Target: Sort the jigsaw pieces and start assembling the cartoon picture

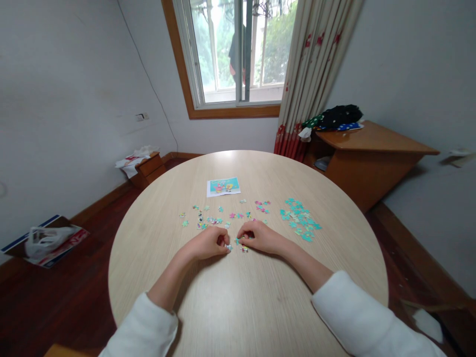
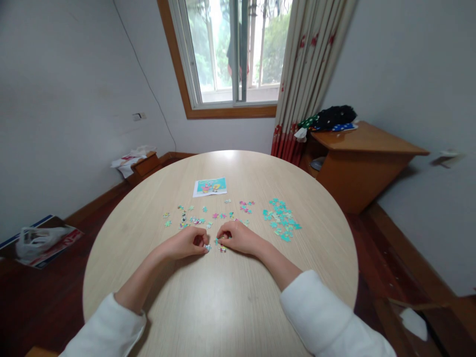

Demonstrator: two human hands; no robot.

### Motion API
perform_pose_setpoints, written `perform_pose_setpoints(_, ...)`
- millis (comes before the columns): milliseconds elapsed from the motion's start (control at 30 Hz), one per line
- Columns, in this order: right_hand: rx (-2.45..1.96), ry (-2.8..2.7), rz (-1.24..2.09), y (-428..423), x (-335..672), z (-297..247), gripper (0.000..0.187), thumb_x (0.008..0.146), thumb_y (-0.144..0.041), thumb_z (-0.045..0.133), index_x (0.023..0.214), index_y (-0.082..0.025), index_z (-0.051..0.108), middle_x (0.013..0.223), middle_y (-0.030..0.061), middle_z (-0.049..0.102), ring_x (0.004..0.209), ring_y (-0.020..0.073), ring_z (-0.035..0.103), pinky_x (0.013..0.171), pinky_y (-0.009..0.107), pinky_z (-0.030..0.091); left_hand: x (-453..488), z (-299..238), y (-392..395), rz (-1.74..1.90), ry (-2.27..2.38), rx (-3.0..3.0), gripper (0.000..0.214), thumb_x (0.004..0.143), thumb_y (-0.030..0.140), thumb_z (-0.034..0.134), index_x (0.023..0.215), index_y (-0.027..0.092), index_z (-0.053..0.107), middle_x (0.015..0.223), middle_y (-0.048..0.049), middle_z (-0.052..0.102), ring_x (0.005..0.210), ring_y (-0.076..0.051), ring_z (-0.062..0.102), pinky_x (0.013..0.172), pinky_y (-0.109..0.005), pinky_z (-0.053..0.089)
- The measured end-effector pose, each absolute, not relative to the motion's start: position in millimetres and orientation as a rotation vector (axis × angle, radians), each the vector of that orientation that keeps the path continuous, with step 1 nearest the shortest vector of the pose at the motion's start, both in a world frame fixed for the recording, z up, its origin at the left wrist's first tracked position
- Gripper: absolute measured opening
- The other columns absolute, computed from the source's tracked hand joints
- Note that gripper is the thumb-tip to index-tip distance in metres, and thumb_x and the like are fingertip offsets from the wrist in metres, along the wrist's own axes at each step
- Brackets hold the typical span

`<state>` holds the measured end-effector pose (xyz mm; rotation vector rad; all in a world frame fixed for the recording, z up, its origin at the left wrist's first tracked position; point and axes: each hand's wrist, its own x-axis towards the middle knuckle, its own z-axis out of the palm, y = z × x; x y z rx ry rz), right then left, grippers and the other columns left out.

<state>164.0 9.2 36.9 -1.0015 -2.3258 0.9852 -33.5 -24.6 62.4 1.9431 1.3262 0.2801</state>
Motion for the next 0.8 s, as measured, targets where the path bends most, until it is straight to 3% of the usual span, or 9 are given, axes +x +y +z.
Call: perform_pose_setpoints(800, -1.037, -2.33, 1.047, 8.1, 164.7, 41.3, 0.011, 0.071, -0.012, 0.056, 0.067, -0.013, 0.066, 0.057, -0.0014, 0.057, 0.053, 0.0083, 0.046, 0.052, 0.019, 0.034, -41.9, 62.4, -22.6, 0.251, 1.317, 1.966, 0.01, 0.063, 0.024, 0.059, 0.065, 0.015, 0.053, 0.059, 0.0042, 0.048, 0.056, -0.01, 0.043, 0.052, -0.021, 0.03)
